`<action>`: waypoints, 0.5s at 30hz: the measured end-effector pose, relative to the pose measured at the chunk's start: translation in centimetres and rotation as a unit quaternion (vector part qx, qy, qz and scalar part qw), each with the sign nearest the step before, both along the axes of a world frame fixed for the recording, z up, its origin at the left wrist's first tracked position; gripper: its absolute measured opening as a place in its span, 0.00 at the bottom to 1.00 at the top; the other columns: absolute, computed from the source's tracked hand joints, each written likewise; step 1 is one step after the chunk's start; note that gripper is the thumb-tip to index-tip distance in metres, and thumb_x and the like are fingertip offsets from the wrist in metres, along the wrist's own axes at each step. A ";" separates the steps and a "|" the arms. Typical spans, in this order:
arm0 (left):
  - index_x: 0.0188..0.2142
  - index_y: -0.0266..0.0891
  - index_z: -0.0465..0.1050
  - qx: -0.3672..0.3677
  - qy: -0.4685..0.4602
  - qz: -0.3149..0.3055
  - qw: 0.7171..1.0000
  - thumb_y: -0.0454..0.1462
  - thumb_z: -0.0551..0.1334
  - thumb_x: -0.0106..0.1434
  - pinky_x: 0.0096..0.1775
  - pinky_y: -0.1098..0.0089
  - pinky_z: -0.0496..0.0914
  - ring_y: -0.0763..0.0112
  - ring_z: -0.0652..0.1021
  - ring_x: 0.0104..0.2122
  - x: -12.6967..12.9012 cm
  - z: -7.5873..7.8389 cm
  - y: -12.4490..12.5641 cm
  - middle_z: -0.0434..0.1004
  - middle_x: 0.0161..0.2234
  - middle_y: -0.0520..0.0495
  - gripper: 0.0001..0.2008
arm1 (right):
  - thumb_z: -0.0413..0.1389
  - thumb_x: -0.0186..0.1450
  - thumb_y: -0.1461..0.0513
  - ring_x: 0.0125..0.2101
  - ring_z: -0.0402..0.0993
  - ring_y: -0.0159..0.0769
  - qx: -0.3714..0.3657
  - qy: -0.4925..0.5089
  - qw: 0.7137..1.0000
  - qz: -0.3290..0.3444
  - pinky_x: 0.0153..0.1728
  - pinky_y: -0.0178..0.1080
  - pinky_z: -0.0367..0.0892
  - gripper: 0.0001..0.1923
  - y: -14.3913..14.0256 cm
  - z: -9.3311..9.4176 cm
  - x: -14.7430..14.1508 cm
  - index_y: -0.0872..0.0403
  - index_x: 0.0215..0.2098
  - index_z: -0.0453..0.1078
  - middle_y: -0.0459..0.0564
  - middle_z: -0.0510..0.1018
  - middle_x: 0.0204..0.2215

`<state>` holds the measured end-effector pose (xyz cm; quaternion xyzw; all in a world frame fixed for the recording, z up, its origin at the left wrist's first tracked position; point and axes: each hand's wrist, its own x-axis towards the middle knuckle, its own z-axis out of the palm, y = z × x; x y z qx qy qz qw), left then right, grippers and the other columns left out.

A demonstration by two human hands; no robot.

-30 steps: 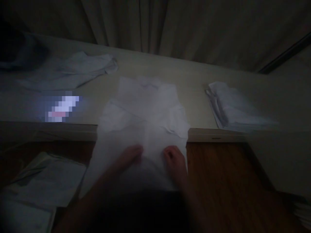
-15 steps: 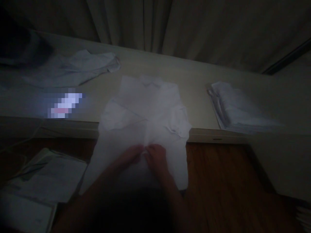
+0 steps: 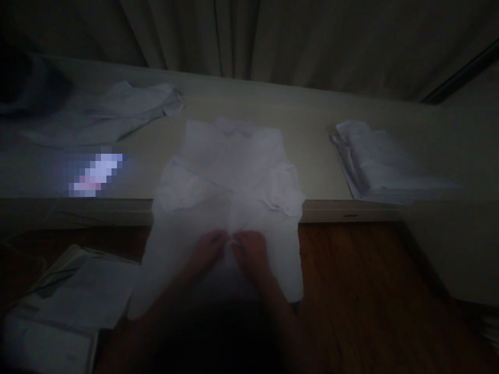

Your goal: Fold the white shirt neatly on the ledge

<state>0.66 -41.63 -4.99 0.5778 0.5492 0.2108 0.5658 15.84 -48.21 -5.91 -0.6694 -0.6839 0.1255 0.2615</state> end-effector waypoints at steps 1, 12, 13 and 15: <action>0.32 0.37 0.72 -0.006 0.002 0.001 1.000 0.46 0.56 0.58 0.25 0.71 0.64 0.77 0.68 0.18 0.1 0.0 0.0 0.73 0.25 0.51 0.15 | 0.57 0.63 0.58 0.45 0.71 0.41 0.006 0.008 1.000 -0.008 0.50 0.46 0.60 0.14 0.0 -0.2 0.0 0.52 0.46 0.71 0.52 0.79 0.42; 0.32 0.38 0.70 0.011 -0.011 0.015 1.000 0.43 0.58 0.56 0.27 0.72 0.67 0.75 0.72 0.22 0.0 -0.4 0.3 0.75 0.27 0.50 0.11 | 0.57 0.63 0.56 0.43 0.72 0.40 0.009 0.000 1.000 -0.007 0.48 0.46 0.59 0.10 0.4 -0.3 -0.2 0.49 0.42 0.73 0.49 0.80 0.40; 0.32 0.38 0.70 0.023 -0.011 0.014 1.000 0.42 0.58 0.56 0.29 0.71 0.68 0.74 0.73 0.25 0.0 -0.5 0.3 0.76 0.28 0.50 0.09 | 0.56 0.63 0.56 0.43 0.72 0.40 0.007 0.001 1.000 -0.005 0.48 0.46 0.59 0.10 0.4 -0.3 -0.3 0.49 0.42 0.73 0.49 0.79 0.40; 0.32 0.39 0.70 0.054 -0.010 0.005 0.999 0.40 0.59 0.56 0.34 0.70 0.70 0.72 0.75 0.30 -0.1 -0.8 0.4 0.76 0.30 0.49 0.08 | 0.56 0.63 0.56 0.43 0.71 0.40 0.009 0.004 1.000 -0.006 0.48 0.46 0.58 0.10 0.5 -0.3 -0.4 0.49 0.41 0.73 0.49 0.79 0.39</action>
